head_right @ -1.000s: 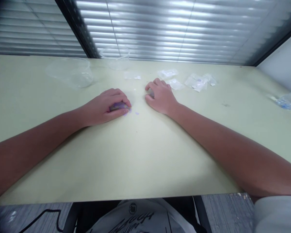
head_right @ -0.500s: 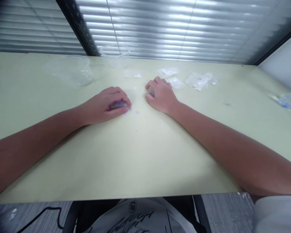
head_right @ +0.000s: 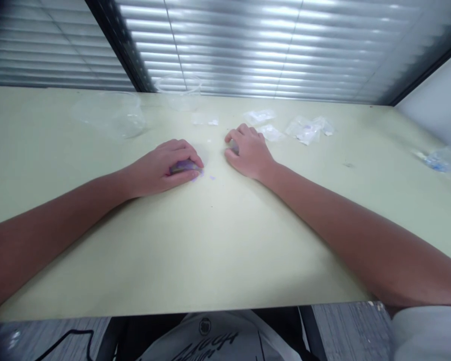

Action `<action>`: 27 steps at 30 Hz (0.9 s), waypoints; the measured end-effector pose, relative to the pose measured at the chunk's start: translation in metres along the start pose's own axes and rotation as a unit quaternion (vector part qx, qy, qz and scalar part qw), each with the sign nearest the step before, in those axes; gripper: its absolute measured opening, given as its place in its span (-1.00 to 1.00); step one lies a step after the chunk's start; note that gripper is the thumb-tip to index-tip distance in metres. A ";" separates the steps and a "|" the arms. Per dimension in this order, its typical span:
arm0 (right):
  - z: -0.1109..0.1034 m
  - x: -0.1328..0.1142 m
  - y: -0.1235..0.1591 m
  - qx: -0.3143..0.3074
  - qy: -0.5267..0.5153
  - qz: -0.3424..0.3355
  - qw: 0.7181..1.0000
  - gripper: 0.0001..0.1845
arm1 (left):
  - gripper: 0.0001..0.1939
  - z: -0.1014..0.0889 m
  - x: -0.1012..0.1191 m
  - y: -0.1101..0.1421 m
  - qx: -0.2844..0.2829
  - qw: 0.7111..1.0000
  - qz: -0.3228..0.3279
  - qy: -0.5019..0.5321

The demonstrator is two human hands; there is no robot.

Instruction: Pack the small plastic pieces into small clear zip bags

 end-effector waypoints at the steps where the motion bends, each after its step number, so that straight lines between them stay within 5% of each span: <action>1: 0.000 0.000 0.000 -0.002 0.002 -0.001 1.000 -0.70 | -0.77 0.000 0.000 0.000 0.000 1.000 0.003 0.000; 17: 0.001 -0.003 0.001 0.011 -0.021 -0.007 1.000 -0.72 | -0.79 -0.005 0.006 0.003 0.003 1.000 0.015 0.003; 27: -0.035 0.034 -0.001 0.146 -0.036 0.061 0.987 -0.74 | -0.83 -0.020 -0.002 0.005 0.073 0.997 -0.005 -0.022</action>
Point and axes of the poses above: each hand's wrist, its own y-axis away from the middle knuckle, its own z-axis out of the palm, x = y × z, the point moved 9 cm from there along -y, towards the middle knuckle, and after that the axes turned 1 degree about y, right-handed, at the moved point
